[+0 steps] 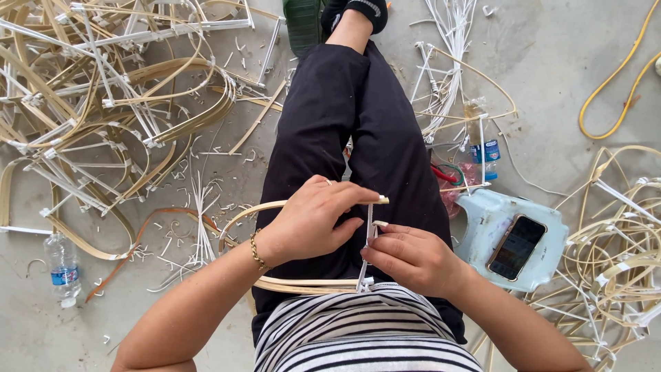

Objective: Assembling a bamboo furniture frame using plastic binding strips.

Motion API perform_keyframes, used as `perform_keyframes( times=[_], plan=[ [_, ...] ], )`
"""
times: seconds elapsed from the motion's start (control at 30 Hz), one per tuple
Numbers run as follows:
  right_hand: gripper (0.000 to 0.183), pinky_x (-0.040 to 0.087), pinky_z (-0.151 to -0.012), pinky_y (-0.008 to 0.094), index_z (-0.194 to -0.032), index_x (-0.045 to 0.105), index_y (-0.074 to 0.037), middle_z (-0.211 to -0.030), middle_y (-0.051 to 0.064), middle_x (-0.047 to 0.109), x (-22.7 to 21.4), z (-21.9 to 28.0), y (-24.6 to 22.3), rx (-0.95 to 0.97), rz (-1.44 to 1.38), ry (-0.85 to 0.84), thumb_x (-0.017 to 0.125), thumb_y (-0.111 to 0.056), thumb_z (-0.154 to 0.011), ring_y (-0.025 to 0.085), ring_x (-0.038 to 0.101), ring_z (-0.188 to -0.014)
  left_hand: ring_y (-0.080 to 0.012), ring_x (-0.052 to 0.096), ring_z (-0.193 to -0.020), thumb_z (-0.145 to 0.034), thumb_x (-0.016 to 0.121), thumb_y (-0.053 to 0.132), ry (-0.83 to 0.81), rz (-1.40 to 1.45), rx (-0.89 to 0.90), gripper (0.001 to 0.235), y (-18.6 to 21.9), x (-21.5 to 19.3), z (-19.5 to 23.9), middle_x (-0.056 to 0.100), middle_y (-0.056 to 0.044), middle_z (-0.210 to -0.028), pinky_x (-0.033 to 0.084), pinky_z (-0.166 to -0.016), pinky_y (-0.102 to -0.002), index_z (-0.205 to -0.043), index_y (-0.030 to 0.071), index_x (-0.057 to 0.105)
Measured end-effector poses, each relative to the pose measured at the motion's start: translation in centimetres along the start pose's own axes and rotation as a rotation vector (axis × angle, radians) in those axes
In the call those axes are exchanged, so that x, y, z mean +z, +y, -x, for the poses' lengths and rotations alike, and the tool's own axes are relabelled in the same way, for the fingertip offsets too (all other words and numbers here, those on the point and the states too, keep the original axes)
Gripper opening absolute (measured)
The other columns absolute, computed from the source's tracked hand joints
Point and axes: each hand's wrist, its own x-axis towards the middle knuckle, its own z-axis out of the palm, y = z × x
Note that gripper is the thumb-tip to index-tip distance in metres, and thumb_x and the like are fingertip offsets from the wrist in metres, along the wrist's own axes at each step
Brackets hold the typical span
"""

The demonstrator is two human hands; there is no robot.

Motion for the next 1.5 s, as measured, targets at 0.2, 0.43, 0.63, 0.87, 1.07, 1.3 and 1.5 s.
perform_keyframes(
  times=[0.2,0.43,0.63,0.87,1.07,1.3,1.5],
  plan=[
    [0.024,0.061,-0.096,0.039,-0.105,0.072,-0.004,-0.107,0.01,0.072,1.3,1.4,0.7,0.042,-0.015,0.047,0.08,-0.006,-0.083,0.026,0.074,-0.099,-0.0174,0.071,-0.094,-0.093,0.066,0.011,0.035,-0.002,0.008,0.026,-0.1,1.4,0.5,0.076,0.0,-0.108,0.046,-0.087,-0.035,-0.116,0.017,0.075],
    [0.023,0.061,-0.099,0.039,-0.102,0.065,-0.006,-0.111,0.009,0.071,3.1,3.9,1.4,0.076,-0.126,0.144,0.079,-0.001,-0.084,0.023,0.074,-0.103,-0.0155,0.069,-0.085,-0.091,0.068,0.016,-0.012,0.023,-0.054,0.017,0.5,0.9,0.0,0.077,0.002,-0.101,0.043,-0.084,-0.032,-0.105,0.019,0.078],
    [0.025,0.063,-0.098,0.036,-0.1,0.06,-0.008,-0.111,0.009,0.069,4.6,5.0,1.4,0.092,-0.201,0.251,0.076,0.004,-0.087,0.027,0.074,-0.11,-0.0103,0.071,-0.072,-0.087,0.074,0.031,-0.185,0.098,-0.204,0.016,0.6,1.1,-1.5,0.077,0.006,-0.081,0.038,-0.084,-0.035,-0.093,0.016,0.072],
    [0.028,0.062,-0.096,0.039,-0.102,0.06,-0.009,-0.108,0.01,0.068,4.3,4.5,1.1,0.079,-0.192,0.239,0.076,0.004,-0.084,0.028,0.072,-0.109,-0.0097,0.065,-0.061,-0.087,0.076,0.033,-0.105,0.043,-0.247,0.015,0.5,2.0,-1.4,0.075,0.008,-0.072,0.037,-0.08,-0.034,-0.085,0.018,0.072],
    [0.032,0.06,-0.082,0.033,-0.11,0.056,-0.006,-0.106,0.011,0.066,6.1,4.2,-0.4,0.285,-0.362,0.291,0.072,0.006,-0.086,0.022,0.07,-0.095,-0.0089,0.064,-0.061,-0.087,0.078,0.03,0.089,-0.045,-0.168,0.017,-0.3,3.1,0.2,0.075,0.01,-0.074,0.038,-0.082,-0.034,-0.08,0.017,0.068],
    [0.028,0.04,-0.055,0.023,-0.111,0.062,-0.003,-0.069,0.0,0.054,6.6,2.5,-0.8,1.145,-0.72,0.224,0.078,-0.011,-0.089,0.004,0.046,-0.061,-0.0132,0.066,-0.071,-0.09,0.071,0.019,0.018,0.016,-0.044,0.004,-0.8,2.2,0.6,0.076,0.007,-0.085,0.037,-0.078,-0.034,-0.092,0.016,0.07],
    [0.018,0.039,-0.048,0.024,-0.103,0.078,-0.005,-0.059,-0.001,0.059,5.4,0.1,-0.7,1.092,-0.535,0.065,0.071,-0.019,-0.094,0.003,0.047,-0.053,-0.0141,0.063,-0.066,-0.092,0.072,0.021,0.027,-0.002,-0.11,0.006,-0.8,2.1,0.8,0.075,0.005,-0.08,0.039,-0.079,-0.032,-0.093,0.015,0.072]
  ],
)
